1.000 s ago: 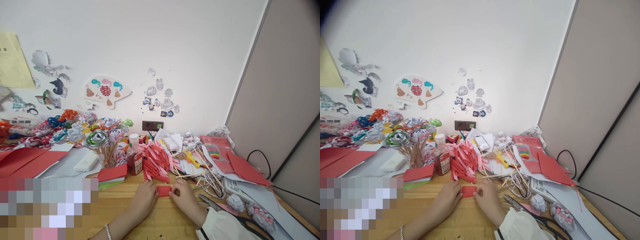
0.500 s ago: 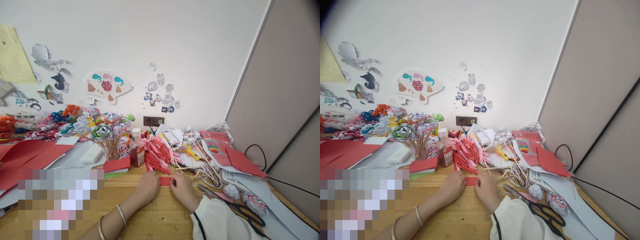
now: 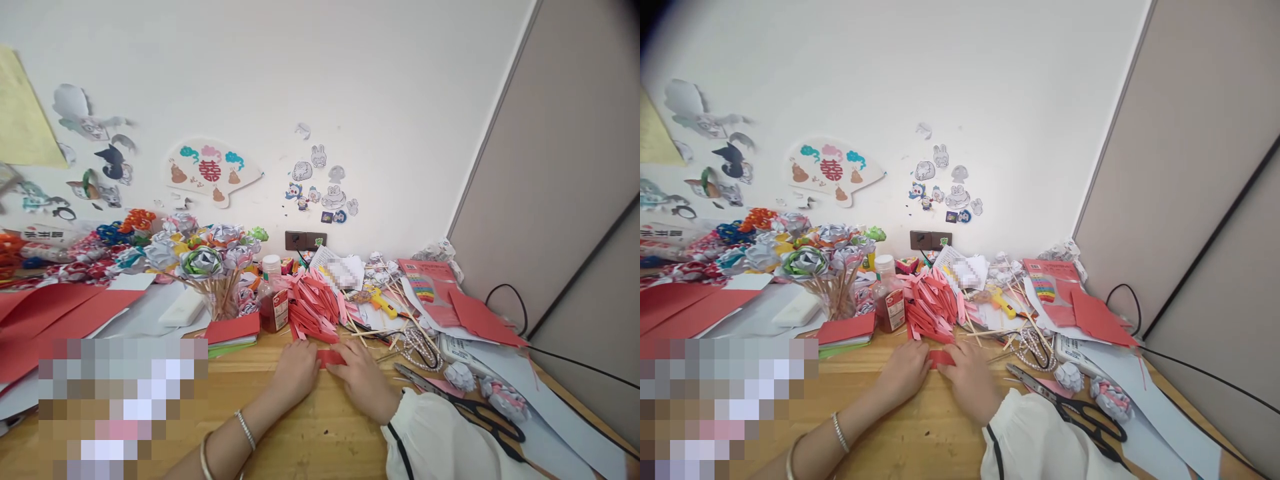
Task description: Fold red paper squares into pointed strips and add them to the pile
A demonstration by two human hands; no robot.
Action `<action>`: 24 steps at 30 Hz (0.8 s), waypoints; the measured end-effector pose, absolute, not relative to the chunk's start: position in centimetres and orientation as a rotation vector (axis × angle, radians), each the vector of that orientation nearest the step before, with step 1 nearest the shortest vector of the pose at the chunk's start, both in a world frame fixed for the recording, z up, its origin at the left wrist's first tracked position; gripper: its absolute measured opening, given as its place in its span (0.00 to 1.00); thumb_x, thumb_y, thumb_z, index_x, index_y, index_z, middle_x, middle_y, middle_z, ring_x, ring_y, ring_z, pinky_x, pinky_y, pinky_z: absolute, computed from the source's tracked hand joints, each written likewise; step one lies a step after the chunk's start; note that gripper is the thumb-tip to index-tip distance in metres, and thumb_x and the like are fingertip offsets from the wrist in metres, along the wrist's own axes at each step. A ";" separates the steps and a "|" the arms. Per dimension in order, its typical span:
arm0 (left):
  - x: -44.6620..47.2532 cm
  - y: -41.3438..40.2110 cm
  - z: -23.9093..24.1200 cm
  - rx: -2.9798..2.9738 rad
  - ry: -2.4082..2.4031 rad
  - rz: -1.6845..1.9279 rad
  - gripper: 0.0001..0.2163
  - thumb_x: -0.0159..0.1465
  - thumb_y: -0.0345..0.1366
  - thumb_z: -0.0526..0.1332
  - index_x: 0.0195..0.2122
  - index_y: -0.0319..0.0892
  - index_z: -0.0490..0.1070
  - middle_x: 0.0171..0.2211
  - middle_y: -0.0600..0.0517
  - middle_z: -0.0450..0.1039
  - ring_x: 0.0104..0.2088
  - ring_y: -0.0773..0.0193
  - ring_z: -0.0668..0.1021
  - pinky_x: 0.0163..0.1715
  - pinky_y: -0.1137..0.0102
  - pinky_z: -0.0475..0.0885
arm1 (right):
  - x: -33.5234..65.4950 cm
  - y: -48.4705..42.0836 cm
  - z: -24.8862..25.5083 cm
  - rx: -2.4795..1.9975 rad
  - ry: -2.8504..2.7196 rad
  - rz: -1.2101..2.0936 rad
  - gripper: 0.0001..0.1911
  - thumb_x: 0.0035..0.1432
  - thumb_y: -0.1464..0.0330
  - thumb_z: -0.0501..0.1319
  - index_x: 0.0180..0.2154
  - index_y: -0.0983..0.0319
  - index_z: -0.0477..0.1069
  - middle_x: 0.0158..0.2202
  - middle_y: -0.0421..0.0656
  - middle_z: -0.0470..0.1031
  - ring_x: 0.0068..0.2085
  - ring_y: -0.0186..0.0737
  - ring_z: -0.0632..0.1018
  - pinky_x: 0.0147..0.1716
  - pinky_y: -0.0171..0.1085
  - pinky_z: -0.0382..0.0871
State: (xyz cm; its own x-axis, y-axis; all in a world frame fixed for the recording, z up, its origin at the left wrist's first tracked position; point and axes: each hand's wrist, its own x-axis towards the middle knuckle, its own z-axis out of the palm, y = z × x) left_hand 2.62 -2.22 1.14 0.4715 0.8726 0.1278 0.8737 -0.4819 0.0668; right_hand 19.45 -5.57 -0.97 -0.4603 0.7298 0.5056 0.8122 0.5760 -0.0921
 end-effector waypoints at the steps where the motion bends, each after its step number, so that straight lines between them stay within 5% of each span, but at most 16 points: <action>1: 2.6 -2.3 1.2 -2.684 -1.612 -0.222 0.10 0.62 0.31 0.52 0.38 0.34 0.71 0.39 0.39 0.74 0.43 0.50 0.74 0.41 0.60 0.66 | 19.8 -5.7 -0.9 -1.219 -2.302 -0.236 0.09 0.59 0.71 0.57 0.36 0.56 0.76 0.47 0.42 0.71 0.47 0.45 0.68 0.45 0.45 0.63; 15: 0.2 -1.6 1.0 -2.741 -1.818 -0.398 0.07 0.58 0.36 0.59 0.36 0.41 0.69 0.37 0.47 0.74 0.40 0.55 0.74 0.37 0.66 0.65 | 22.9 -6.9 -0.5 -1.252 -2.341 -0.187 0.11 0.57 0.75 0.56 0.37 0.58 0.75 0.41 0.44 0.72 0.42 0.41 0.68 0.41 0.40 0.63; 19: -0.6 -1.3 1.0 -2.871 -1.587 -0.520 0.11 0.57 0.31 0.58 0.42 0.43 0.70 0.44 0.47 0.70 0.46 0.56 0.71 0.44 0.66 0.64 | 23.2 -6.6 -0.8 -1.280 -2.367 -0.144 0.13 0.54 0.77 0.57 0.39 0.57 0.74 0.39 0.44 0.70 0.42 0.41 0.67 0.42 0.40 0.61; 24: -0.2 -3.0 2.5 -3.037 -1.276 -0.507 0.06 0.58 0.31 0.59 0.35 0.45 0.74 0.40 0.49 0.71 0.43 0.58 0.70 0.43 0.66 0.64 | 23.2 -6.3 -0.6 -1.394 -2.317 -0.097 0.15 0.56 0.76 0.56 0.42 0.55 0.73 0.39 0.44 0.69 0.43 0.42 0.67 0.43 0.41 0.61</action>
